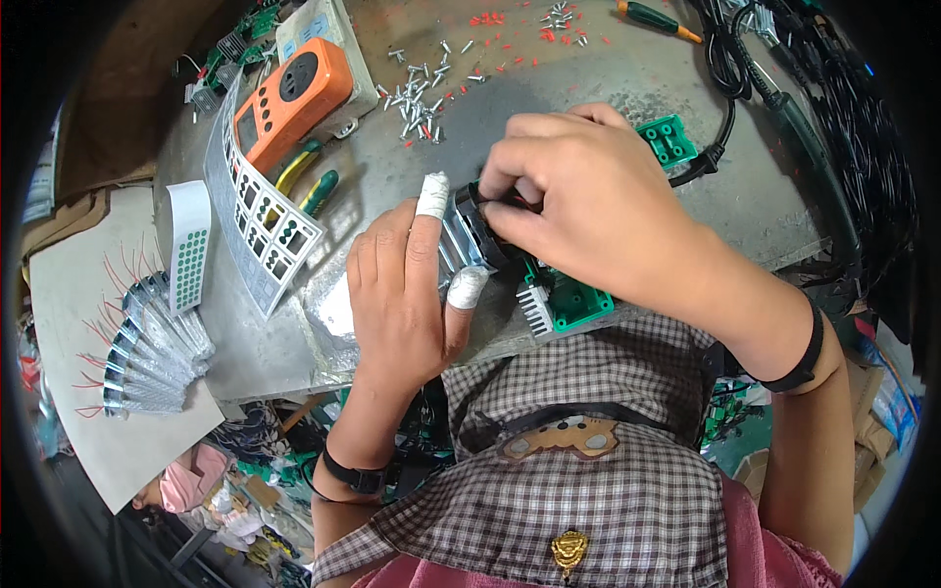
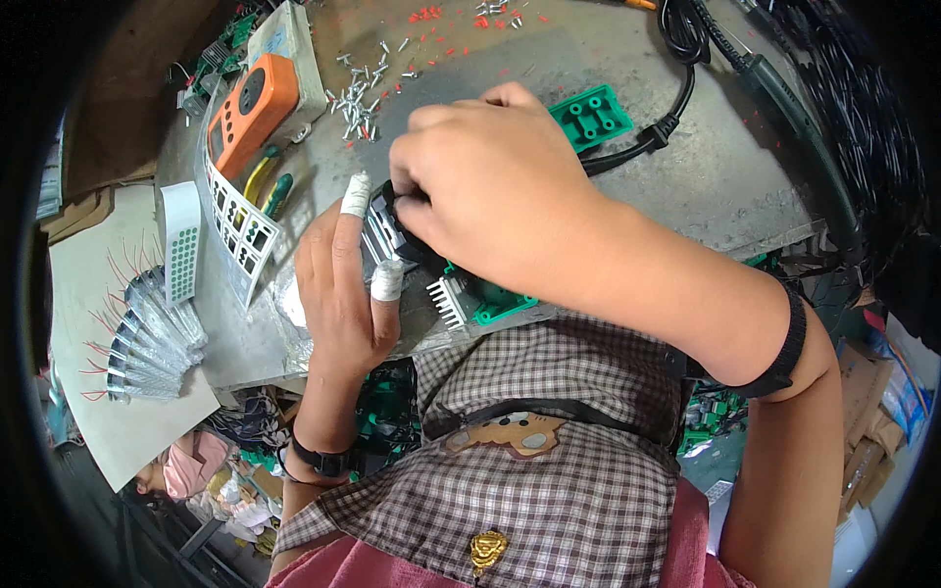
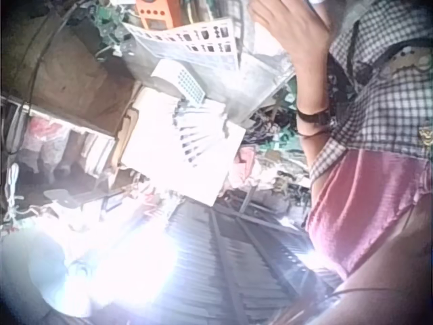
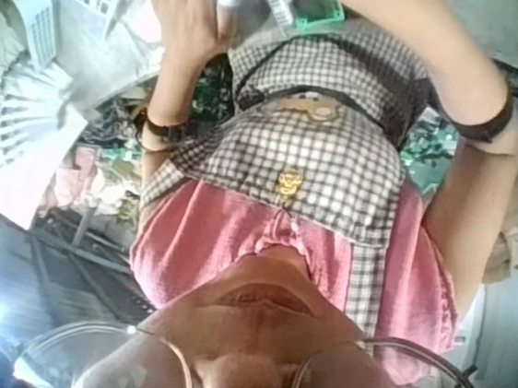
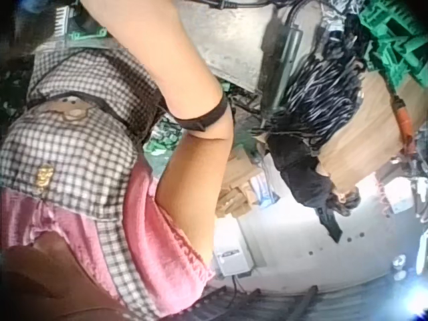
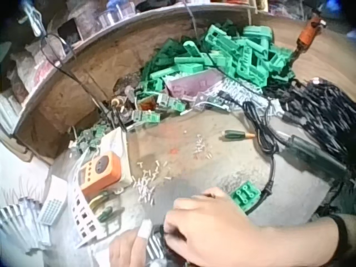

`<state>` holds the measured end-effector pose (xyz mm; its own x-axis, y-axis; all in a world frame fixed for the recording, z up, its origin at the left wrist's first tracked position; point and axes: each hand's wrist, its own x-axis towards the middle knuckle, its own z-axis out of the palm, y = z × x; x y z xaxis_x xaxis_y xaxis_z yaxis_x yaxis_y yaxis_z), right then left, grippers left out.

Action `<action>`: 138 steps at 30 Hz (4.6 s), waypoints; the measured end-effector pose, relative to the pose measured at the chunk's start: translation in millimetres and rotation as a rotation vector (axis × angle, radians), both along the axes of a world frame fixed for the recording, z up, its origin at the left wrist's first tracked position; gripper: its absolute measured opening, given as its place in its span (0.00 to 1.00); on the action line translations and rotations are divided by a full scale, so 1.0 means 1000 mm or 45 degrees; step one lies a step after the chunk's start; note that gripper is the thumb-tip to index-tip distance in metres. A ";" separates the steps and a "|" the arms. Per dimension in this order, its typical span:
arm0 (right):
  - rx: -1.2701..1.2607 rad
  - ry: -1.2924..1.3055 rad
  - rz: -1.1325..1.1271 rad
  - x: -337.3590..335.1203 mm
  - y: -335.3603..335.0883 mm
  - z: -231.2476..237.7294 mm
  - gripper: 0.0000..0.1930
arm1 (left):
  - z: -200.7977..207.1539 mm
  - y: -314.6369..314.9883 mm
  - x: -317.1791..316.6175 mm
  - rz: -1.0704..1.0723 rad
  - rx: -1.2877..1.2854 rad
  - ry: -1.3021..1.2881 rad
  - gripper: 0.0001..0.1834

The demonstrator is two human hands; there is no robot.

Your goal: Assembling the internal wiring and casing for a handheld electronic device using an electric screwdriver.

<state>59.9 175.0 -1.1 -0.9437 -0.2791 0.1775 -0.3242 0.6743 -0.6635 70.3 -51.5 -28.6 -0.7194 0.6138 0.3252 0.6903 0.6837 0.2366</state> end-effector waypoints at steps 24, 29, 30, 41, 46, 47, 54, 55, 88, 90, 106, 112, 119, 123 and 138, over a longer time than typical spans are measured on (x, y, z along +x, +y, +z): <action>0.235 0.062 0.140 -0.005 0.150 0.009 0.11 | 0.046 0.052 -0.044 -0.237 0.328 -0.690 0.26; 0.452 0.135 0.137 0.001 0.143 0.038 0.11 | 0.043 0.051 -0.051 -0.404 0.244 -0.578 0.26; 0.558 0.128 0.121 0.005 0.141 0.048 0.11 | 0.046 0.054 -0.049 -0.417 0.254 -0.560 0.26; -0.735 -0.050 -0.063 0.108 0.116 0.118 0.19 | 0.043 0.060 -0.038 -0.282 0.131 -0.321 0.17; -0.577 0.024 -0.171 0.086 0.115 0.129 0.17 | 0.045 0.066 -0.036 -0.282 0.164 -0.313 0.16; -0.557 0.030 -0.172 0.076 0.113 0.128 0.16 | 0.044 0.067 -0.038 -0.284 0.157 -0.313 0.16; -0.479 0.069 -0.097 0.029 0.138 0.133 0.14 | 0.046 0.069 -0.041 -0.270 0.146 -0.342 0.17; -0.482 0.074 -0.068 0.024 0.152 0.134 0.13 | 0.047 0.065 -0.041 -0.262 0.120 -0.341 0.17; -1.127 -0.394 -0.453 0.004 0.217 0.069 0.19 | 0.036 0.065 -0.043 -0.294 0.226 -0.400 0.19; -0.731 -0.447 -0.195 0.029 0.156 0.078 0.24 | 0.037 0.065 -0.042 -0.288 0.259 -0.364 0.19; 0.534 -0.349 0.219 -0.001 0.080 0.084 0.23 | 0.027 0.048 -0.043 -0.328 0.419 -0.354 0.23; 0.945 -0.169 0.544 -0.009 0.067 0.064 0.31 | 0.023 0.017 -0.038 -0.279 1.286 -0.774 0.22; 0.483 -0.211 0.715 -0.032 0.077 0.045 0.29 | 0.018 -0.005 -0.012 -0.438 0.314 -0.446 0.49; 0.370 -0.169 0.604 -0.014 0.081 0.019 0.30 | 0.017 -0.003 -0.011 -0.418 0.310 -0.398 0.51; 0.736 -0.007 0.148 -0.012 0.077 -0.009 0.18 | 0.061 0.006 -0.013 -0.564 0.154 -0.437 0.39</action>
<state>47.5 252.3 -10.4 -0.9017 -0.4306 -0.0391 -0.4151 0.8873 -0.2009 57.4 -45.0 32.0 -0.4786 0.8538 0.2049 0.7745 0.3006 0.5565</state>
